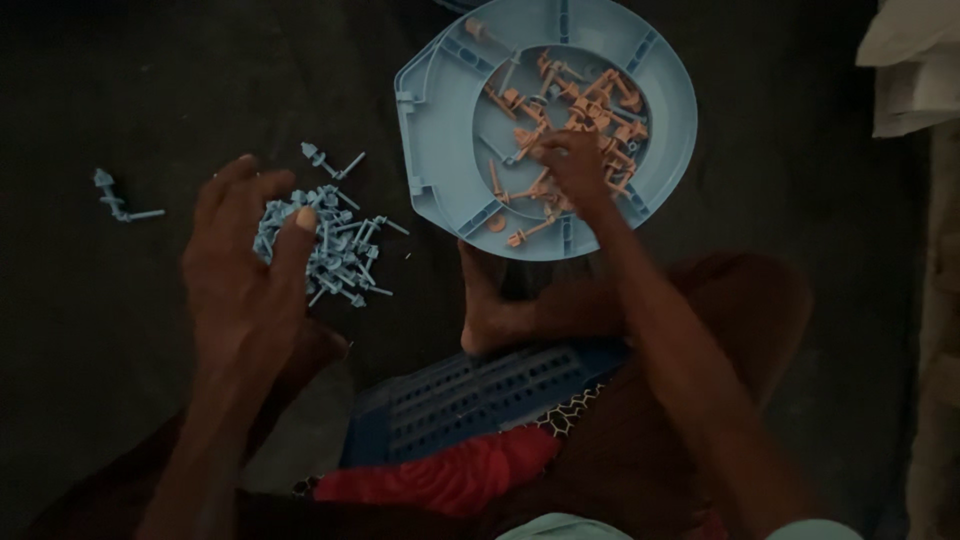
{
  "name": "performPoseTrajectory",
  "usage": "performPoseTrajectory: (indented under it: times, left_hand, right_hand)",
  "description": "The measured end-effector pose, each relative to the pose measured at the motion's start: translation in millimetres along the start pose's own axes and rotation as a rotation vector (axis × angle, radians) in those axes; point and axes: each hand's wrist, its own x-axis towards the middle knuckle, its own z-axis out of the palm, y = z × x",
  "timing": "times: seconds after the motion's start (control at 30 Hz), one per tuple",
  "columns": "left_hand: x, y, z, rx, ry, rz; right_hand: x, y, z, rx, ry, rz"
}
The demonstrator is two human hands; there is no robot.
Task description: The person sits on the floor and assembles small plastic components by hand. They pick up a grey piece and an orange piece, fit them together, and place the finished assembly into a blue plastic container. The process is repeated continuously.
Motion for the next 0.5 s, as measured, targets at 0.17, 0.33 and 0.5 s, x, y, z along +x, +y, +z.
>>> performPoseTrajectory:
  times: [0.17,0.33,0.5]
  left_hand:
    - [2,4,1,0.066,-0.001,0.038]
    - [3,5,0,0.002,0.001,0.035]
    - [0,3,6,-0.007,0.008,0.029]
  right_hand:
    - [4,-9,47,-0.907,-0.052,-0.414]
    - [-21,-10,44,-0.837,-0.06,-0.407]
    - [-35,-5,34,-0.532,0.061,-0.328]
